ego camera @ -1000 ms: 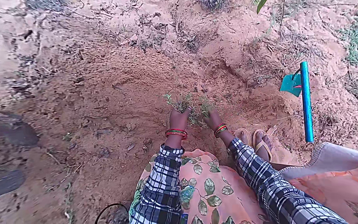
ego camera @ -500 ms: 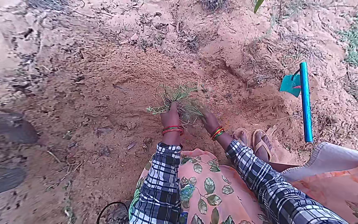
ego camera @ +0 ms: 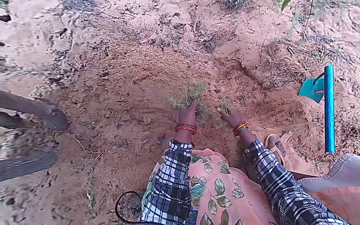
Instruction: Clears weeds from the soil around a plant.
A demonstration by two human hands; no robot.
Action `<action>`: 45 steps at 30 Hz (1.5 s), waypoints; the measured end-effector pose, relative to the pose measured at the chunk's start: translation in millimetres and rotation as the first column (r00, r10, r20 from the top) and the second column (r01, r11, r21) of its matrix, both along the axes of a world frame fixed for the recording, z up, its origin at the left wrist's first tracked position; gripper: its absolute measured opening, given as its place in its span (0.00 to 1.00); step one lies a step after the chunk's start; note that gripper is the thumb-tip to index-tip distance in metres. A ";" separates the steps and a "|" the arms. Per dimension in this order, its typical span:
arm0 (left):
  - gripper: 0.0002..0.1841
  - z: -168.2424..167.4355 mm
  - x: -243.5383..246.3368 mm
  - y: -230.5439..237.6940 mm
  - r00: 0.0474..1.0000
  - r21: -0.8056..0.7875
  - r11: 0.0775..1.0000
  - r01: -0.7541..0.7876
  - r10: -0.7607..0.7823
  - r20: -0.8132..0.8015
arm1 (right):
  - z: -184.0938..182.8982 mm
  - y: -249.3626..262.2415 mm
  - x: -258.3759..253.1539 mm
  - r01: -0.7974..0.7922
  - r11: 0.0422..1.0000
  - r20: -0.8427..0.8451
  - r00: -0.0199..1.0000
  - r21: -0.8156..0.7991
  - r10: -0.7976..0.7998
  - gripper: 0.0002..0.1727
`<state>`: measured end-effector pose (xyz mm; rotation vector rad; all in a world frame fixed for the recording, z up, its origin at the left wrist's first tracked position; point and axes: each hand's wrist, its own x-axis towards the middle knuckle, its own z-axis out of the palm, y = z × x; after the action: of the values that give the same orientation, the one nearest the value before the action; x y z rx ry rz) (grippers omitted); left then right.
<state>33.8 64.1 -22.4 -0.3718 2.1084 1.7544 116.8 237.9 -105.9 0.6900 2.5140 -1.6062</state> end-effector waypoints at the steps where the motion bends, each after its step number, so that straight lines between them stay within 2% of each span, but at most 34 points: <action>1: 0.28 -1.8 4.0 2.7 0.998 -0.040 0.997 0.066 -0.066 0.019 | 13.1 -9.1 -0.6 -0.039 0.992 -0.095 0.995 -0.122 0.028 0.27; 2: 0.30 -4.6 7.4 5.4 0.992 -0.068 0.990 0.121 -0.118 0.040 | 22.6 -16.7 -3.0 -0.107 0.975 -0.151 0.985 -0.196 0.078 0.33; 4: 0.31 -9.6 10.2 12.0 0.986 -0.044 0.988 0.150 -0.147 0.073 | 22.7 -27.7 -11.3 -0.196 0.966 -0.200 0.967 -0.172 0.160 0.45; 5: 0.30 -12.2 11.3 13.8 0.989 -0.038 0.990 0.136 -0.133 0.064 | 17.9 -31.1 -13.5 -0.186 0.975 -0.207 0.966 -0.125 0.157 0.43; 8: 0.30 -12.4 11.1 9.7 0.999 -0.053 0.998 0.033 -0.033 -0.002 | -3.6 -29.4 -12.6 -0.118 0.993 -0.156 0.981 -0.022 0.113 0.20; 10: 0.30 -3.8 5.5 5.6 0.997 -0.056 0.996 -0.071 0.070 -0.026 | -23.2 -20.2 -8.4 -0.148 0.977 0.030 0.989 0.155 0.145 0.19; 12: 0.30 4.8 -2.3 0.4 0.980 -0.001 0.984 -0.180 0.180 -0.083 | -42.9 -4.1 0.3 -0.270 0.916 0.309 0.935 0.297 0.175 0.21; 15: 0.26 11.2 -13.6 -15.3 0.944 0.141 0.956 -0.258 0.281 -0.174 | -71.8 16.8 24.4 -0.406 0.883 0.617 0.765 0.236 0.187 0.24; 17: 0.28 12.3 -14.1 -21.3 0.939 0.184 0.945 -0.270 0.301 -0.169 | -76.2 20.4 38.8 -0.413 0.887 0.702 0.693 0.204 0.161 0.24; 20: 0.23 9.0 -12.0 -15.4 0.940 0.212 0.937 -0.276 0.310 -0.144 | -72.8 19.1 38.5 -0.341 0.897 0.685 0.726 0.282 0.061 0.27; 23: 0.21 9.5 -7.7 -7.9 0.953 0.221 0.948 -0.230 0.266 -0.147 | -72.6 20.5 23.3 -0.246 0.903 0.619 0.785 0.352 -0.028 0.36; 28: 0.20 10.0 -6.7 -11.3 0.945 0.224 0.951 -0.214 0.259 -0.198 | -48.3 32.2 5.1 -0.355 0.895 0.620 0.776 0.271 0.120 0.30; 30: 0.22 8.5 -8.2 -12.3 0.939 0.244 0.945 -0.219 0.272 -0.209 | -27.9 34.4 0.6 -0.281 0.891 0.533 0.844 0.356 0.054 0.20; 32: 0.21 6.8 -7.9 -9.6 0.940 0.259 0.942 -0.211 0.268 -0.209 | -24.3 39.4 -8.2 -0.169 0.888 0.389 0.921 0.427 -0.012 0.17; 34: 0.23 5.1 -6.0 -7.8 0.948 0.257 0.945 -0.200 0.253 -0.194 | -37.8 42.9 -23.0 -0.107 0.894 0.291 0.956 0.435 -0.027 0.24; 37: 0.24 5.5 -1.6 -5.5 0.958 0.229 0.956 -0.182 0.225 -0.177 | -67.3 43.2 -29.2 -0.068 0.927 0.282 0.958 0.370 -0.042 0.43; 40: 0.22 7.9 -3.2 -7.1 0.963 0.206 0.963 -0.172 0.208 -0.170 | -109.6 44.9 -31.7 -0.206 0.934 0.404 0.912 0.292 0.075 0.43; 41: 0.22 6.0 -5.0 -8.6 0.962 0.202 0.963 -0.177 0.213 -0.170 | -114.8 36.6 -28.2 -0.217 0.946 0.377 0.919 0.241 0.115 0.42; 43: 0.23 2.8 -7.6 -10.0 0.962 0.196 0.963 -0.185 0.218 -0.163 | -94.6 8.4 -21.5 -0.320 0.939 0.405 0.881 0.128 0.245 0.44; 45: 0.23 1.7 -7.0 -5.5 0.966 0.189 0.967 -0.171 0.202 -0.159 | -70.0 -29.6 -8.6 -0.473 0.874 0.514 0.780 0.110 0.357 0.53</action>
<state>26.8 58.6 -20.7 -0.3895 2.0737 2.1358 108.3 208.3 -175.9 0.4263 2.2749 -0.8639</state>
